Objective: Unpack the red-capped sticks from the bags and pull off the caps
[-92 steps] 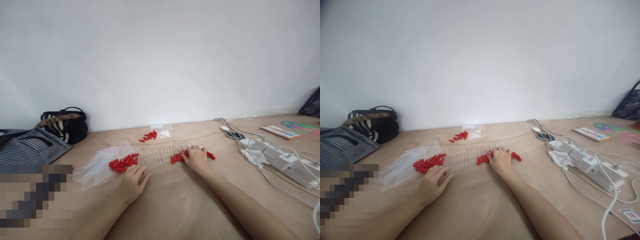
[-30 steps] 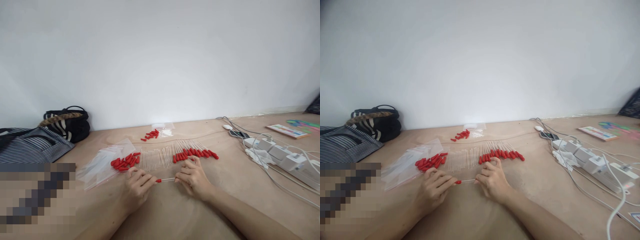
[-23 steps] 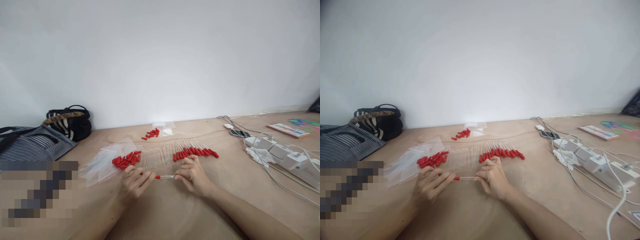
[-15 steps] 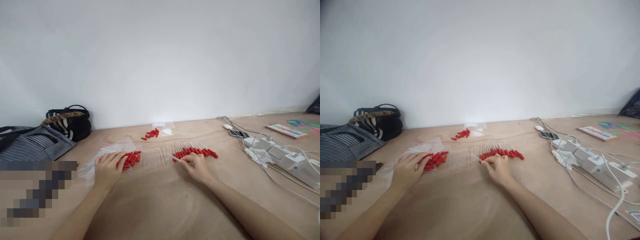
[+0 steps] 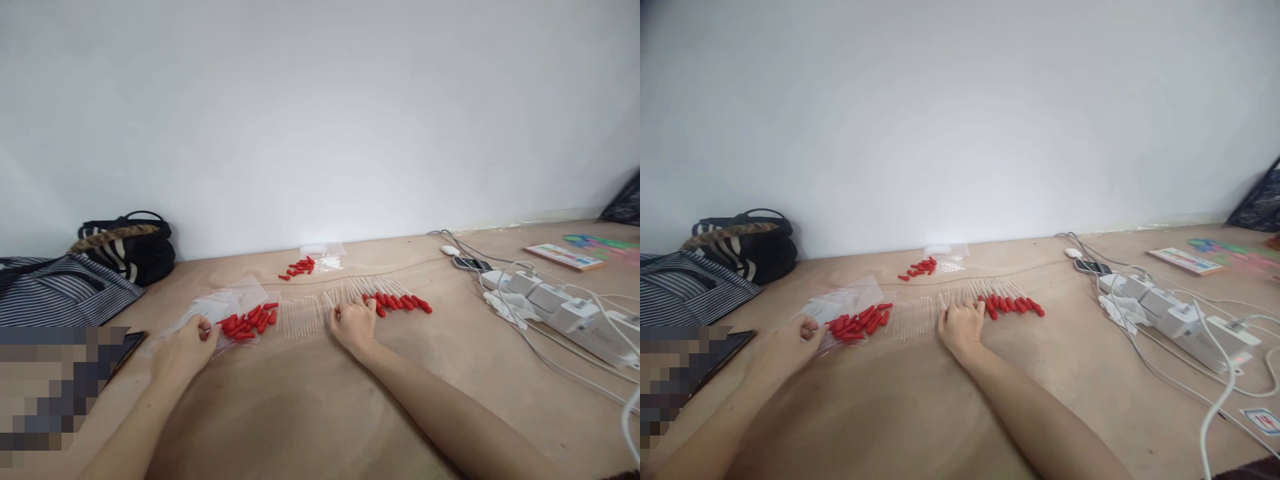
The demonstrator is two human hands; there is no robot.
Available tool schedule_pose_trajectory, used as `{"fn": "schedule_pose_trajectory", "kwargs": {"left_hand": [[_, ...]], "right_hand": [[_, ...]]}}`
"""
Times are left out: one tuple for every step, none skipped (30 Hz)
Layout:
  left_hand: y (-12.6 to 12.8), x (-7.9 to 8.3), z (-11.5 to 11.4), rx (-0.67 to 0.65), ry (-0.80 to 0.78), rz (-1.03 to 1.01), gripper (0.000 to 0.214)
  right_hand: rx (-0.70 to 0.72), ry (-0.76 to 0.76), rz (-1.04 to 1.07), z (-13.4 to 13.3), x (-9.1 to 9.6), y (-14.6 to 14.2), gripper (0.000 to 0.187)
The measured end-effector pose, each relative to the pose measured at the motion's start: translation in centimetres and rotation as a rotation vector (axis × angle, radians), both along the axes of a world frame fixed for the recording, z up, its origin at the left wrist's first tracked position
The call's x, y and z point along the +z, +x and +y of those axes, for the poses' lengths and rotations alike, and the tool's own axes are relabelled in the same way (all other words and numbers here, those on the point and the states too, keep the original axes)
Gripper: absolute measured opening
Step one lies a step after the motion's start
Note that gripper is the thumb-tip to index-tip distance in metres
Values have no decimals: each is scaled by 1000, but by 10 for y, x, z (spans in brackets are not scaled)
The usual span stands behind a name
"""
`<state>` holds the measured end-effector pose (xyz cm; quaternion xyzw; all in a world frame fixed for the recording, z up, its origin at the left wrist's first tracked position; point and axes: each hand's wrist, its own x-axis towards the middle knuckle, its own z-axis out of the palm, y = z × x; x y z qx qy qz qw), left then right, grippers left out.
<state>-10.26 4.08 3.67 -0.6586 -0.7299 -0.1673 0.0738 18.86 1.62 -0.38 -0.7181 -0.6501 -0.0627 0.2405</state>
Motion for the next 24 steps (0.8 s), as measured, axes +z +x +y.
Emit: {"fn": "schedule_pose_trajectory", "kwargs": {"left_hand": [[2, 1, -1, -13, -10, -12, 24], [4, 2, -2, -21, -20, -21, 26], [6, 4, -3, -25, -31, -22, 28], [7, 6, -4, -29, -43, -11, 30], [8, 8, -6, -27, -50, 10, 32], [9, 10, -7, -17, -47, 43, 33], [9, 12, -9, -7, -36, 87, 33], [10, 13, -9, 7, -3, 134, 32], [12, 12, -10, 14, 55, 176, 30], [15, 11, -11, -2, 134, 204, 29], [19, 9, -12, -47, 221, 212, 28], [26, 5, -13, -125, 301, 199, 27], [34, 1, -15, -227, 371, 171, 26], [43, -4, -18, -340, 421, 136, 25], [54, -10, -21, -457, 445, 112, 23], [65, -15, -25, -561, 467, 97, 21], [76, -20, -29, -648, 485, 93, 19], [86, -23, -34, -722, 492, 88, 18], [94, -26, -38, -774, 482, 80, 17], [100, -28, -41, -817, 475, 73, 17], [103, -29, -44, -845, 467, 65, 17], [104, -30, -45, -860, 464, 57, 17], [104, -30, -46, -865, 468, 48, 17], [103, -29, -46, -863, 476, 40, 17]], "right_hand": [[-10, -16, 2, 1, 1, -1, 29], [-19, -30, 5, 2, 1, -3, 30], [-25, -41, 8, 2, 2, -4, 30], [-28, -48, 9, 3, 3, -5, 31], [-27, -52, 9, 3, 4, -7, 31], [-24, -54, 9, 4, 5, -8, 31], [-21, -55, 12, 4, 6, -10, 31], [-20, -57, 16, 4, 7, -12, 31], [-20, -64, 20, 5, 9, -14, 31], [-22, -75, 24, 6, 10, -15, 30], [-26, -87, 25, 6, 11, -17, 29], [-28, -96, 24, 7, 12, -18, 28], [-31, -106, 21, 7, 12, -19, 27], [-34, -114, 18, 8, 13, -21, 27], [-38, -120, 15, 8, 13, -22, 27], [-36, -124, 11, 8, 12, -22, 27], [-32, -126, 8, 8, 12, -23, 27], [-29, -125, 8, 8, 12, -22, 28], [-27, -119, 9, 7, 12, -21, 29], [-24, -107, 13, 6, 12, -19, 31], [-22, -90, 18, 5, 12, -15, 31], [-19, -72, 23, 4, 13, -10, 31], [-19, -52, 25, 3, 14, -2, 29], [-16, -30, 23, 1, 14, 7, 27]]}}
